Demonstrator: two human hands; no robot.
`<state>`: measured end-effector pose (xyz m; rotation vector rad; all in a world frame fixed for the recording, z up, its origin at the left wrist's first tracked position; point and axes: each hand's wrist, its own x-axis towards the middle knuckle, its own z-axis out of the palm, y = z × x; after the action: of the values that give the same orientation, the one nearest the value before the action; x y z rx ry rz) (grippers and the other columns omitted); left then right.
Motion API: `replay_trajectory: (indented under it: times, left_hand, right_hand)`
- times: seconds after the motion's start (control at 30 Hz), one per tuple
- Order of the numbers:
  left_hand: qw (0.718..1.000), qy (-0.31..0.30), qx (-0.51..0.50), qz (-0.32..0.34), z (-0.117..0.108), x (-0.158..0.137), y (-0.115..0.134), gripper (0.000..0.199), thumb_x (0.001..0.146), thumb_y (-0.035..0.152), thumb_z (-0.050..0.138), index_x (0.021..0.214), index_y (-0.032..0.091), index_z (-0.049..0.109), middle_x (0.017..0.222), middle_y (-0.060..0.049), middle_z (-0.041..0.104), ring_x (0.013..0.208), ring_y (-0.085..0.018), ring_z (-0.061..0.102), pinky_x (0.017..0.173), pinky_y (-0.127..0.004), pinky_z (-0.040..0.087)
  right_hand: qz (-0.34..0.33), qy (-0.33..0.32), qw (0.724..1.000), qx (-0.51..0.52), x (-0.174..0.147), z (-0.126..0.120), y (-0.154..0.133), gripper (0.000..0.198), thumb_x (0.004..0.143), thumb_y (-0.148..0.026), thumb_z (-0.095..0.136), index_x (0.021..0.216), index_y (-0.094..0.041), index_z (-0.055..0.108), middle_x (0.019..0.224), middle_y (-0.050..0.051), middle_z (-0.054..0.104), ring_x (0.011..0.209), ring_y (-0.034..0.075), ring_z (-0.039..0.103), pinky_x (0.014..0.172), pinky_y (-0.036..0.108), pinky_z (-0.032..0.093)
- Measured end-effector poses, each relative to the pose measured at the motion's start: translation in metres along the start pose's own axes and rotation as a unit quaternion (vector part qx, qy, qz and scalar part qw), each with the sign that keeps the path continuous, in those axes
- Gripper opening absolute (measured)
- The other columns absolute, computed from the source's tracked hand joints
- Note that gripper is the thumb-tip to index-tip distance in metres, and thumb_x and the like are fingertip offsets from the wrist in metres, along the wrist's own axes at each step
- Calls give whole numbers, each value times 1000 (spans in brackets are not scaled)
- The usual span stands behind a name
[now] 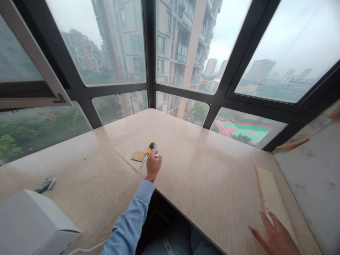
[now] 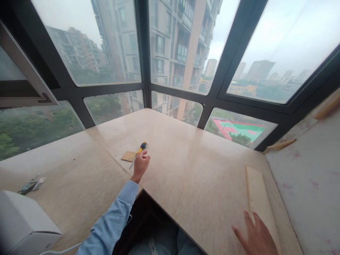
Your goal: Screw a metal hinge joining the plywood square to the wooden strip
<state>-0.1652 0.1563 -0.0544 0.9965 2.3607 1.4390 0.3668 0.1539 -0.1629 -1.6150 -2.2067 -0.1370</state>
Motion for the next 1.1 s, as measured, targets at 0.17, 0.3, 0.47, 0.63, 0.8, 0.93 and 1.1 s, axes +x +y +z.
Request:
replay_trajectory:
  times: [0.17,0.3,0.47,0.63,0.8,0.93,1.1]
  left_hand:
    - [977,28,213,18,-35,33,-42,35,84,22,56,116,10,61,116,-17,64,112,-29,58,97,-38,45]
    - [948,-26,316,-10,-54,44,-60,34,86,23,54,118,13,59,121,-18,62,117,-32,55,89,-37,47]
    - [904,-167,393,25,-75,59,-72,28,82,14,52,108,16,61,120,-14,63,116,-29,55,87,-34,46]
    - [852,-243,449,114,-86,80,-76,56,74,6,53,129,15,52,127,-16,58,120,-29,52,93,-37,44]
    - [788,-318,491,192,-91,98,-72,76,68,6,57,141,25,42,139,-13,50,118,-33,49,90,-45,45]
    - [749,-340,519,233,-93,111,-64,65,66,12,64,129,23,53,125,-14,59,118,-33,48,97,-50,38]
    - [734,-342,552,199,-96,126,-59,68,61,27,73,126,19,55,123,-19,55,119,-35,47,98,-50,38]
  right_hand:
    - [-106,-42,993,25,40,31,-65,62,80,-53,49,123,-10,61,134,25,55,122,39,56,100,54,46]
    - [-128,-63,987,68,85,54,-115,54,83,-45,47,120,-8,62,127,24,61,118,35,58,99,50,48]
    - [-123,30,987,101,112,67,-145,45,92,-41,39,110,-9,65,115,21,65,111,33,58,99,51,46]
    - [-136,58,981,125,104,67,-140,47,95,-44,37,111,-9,65,117,20,65,112,32,58,97,49,47]
    - [-138,56,977,153,100,67,-135,47,96,-46,38,111,-11,65,119,19,66,112,30,59,96,49,48]
    - [-136,58,977,156,101,65,-136,48,96,-47,37,110,-11,66,118,19,66,112,31,59,96,50,49]
    - [-125,55,978,160,102,61,-138,49,95,-48,37,109,-11,67,118,19,66,111,31,60,96,50,49]
